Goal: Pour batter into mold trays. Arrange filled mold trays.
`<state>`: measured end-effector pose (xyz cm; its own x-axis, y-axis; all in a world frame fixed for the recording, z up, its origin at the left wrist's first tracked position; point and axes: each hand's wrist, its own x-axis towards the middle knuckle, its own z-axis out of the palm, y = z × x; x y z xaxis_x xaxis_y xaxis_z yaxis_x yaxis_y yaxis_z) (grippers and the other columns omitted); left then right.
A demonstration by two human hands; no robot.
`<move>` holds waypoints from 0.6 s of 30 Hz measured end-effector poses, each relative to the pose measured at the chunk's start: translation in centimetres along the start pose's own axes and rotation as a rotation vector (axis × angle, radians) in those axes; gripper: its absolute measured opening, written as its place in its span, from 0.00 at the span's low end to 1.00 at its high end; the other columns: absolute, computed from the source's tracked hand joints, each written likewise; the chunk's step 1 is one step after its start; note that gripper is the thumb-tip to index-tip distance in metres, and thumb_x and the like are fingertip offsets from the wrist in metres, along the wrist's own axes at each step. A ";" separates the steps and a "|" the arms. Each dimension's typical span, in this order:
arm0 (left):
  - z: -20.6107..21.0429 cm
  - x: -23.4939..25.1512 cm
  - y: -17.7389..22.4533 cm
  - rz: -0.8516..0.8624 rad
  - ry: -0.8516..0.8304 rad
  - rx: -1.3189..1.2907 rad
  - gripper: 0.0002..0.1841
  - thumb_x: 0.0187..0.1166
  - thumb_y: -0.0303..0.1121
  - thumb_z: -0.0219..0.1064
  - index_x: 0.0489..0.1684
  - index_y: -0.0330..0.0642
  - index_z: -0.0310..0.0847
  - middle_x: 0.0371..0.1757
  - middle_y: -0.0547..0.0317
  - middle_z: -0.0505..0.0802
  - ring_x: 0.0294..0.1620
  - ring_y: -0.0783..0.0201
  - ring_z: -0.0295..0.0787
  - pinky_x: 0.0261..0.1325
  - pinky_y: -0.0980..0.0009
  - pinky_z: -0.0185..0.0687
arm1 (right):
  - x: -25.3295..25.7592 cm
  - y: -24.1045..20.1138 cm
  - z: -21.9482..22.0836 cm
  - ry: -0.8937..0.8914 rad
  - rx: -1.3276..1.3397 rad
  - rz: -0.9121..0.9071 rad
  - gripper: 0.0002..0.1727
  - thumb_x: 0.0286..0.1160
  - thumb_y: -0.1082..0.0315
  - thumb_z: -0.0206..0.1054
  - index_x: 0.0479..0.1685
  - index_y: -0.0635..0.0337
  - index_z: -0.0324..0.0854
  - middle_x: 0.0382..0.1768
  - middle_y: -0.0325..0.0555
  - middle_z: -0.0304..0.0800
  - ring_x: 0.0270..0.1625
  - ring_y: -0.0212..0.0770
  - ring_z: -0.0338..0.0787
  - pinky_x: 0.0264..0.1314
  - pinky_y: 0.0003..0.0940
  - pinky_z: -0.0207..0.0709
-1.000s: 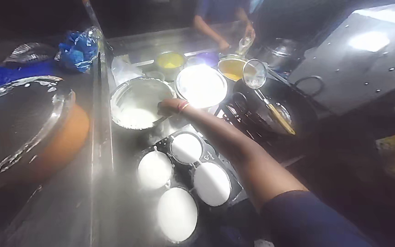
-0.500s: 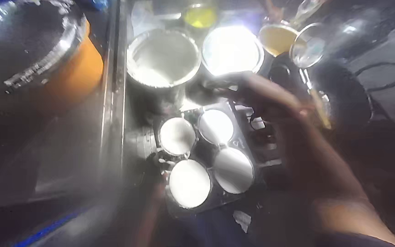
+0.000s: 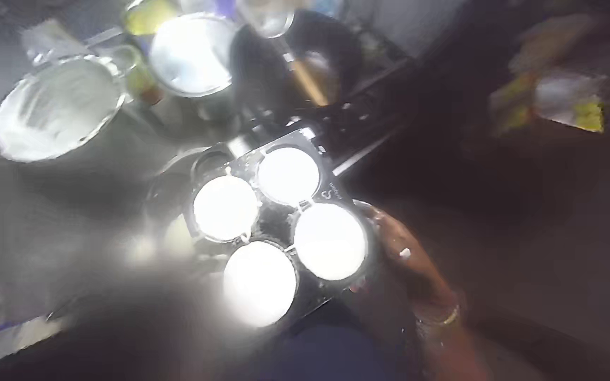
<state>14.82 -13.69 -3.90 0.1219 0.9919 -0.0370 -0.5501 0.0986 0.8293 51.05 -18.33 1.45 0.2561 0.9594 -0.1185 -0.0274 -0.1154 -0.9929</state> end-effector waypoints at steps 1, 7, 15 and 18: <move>0.2 0.1 -1.2 -0.010 -0.095 0.035 0.14 0.90 0.40 0.56 0.39 0.63 0.89 0.34 0.86 0.92 0.38 0.94 0.85 0.46 0.92 0.78 | -1.1 -0.2 -1.6 0.014 0.054 0.023 0.24 0.89 0.68 0.46 0.77 0.66 0.72 0.64 0.39 0.88 0.63 0.27 0.87 0.69 0.25 0.82; 9.4 2.3 -6.3 -0.091 -0.211 0.098 0.16 0.86 0.47 0.60 0.26 0.67 0.87 0.24 0.87 0.88 0.29 0.94 0.82 0.39 0.94 0.76 | -5.6 1.0 -10.6 0.077 0.382 0.006 0.17 0.85 0.67 0.50 0.60 0.48 0.84 0.47 0.25 0.95 0.50 0.20 0.91 0.59 0.21 0.86; 25.9 9.9 -10.4 -0.400 -0.318 0.743 0.16 0.89 0.22 0.45 0.54 0.09 0.70 0.39 0.48 0.86 0.38 0.82 0.79 0.50 0.86 0.75 | -8.2 0.9 -19.7 0.664 0.271 -0.020 0.15 0.80 0.76 0.46 0.54 0.55 0.78 0.34 0.15 0.90 0.39 0.10 0.87 0.49 0.12 0.82; 33.6 12.0 -12.5 -0.433 -0.324 0.711 0.19 0.94 0.28 0.41 0.56 0.16 0.73 0.37 0.56 0.85 0.38 0.84 0.78 0.51 0.86 0.75 | -7.7 1.1 -24.4 0.737 0.194 -0.030 0.13 0.83 0.76 0.48 0.55 0.54 0.75 0.35 0.13 0.90 0.41 0.09 0.88 0.54 0.13 0.82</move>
<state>50.89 -5.72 4.03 0.4865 0.7974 -0.3571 0.2278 0.2788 0.9329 72.58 -32.17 1.35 0.8362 0.5336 -0.1266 -0.1623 0.0203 -0.9865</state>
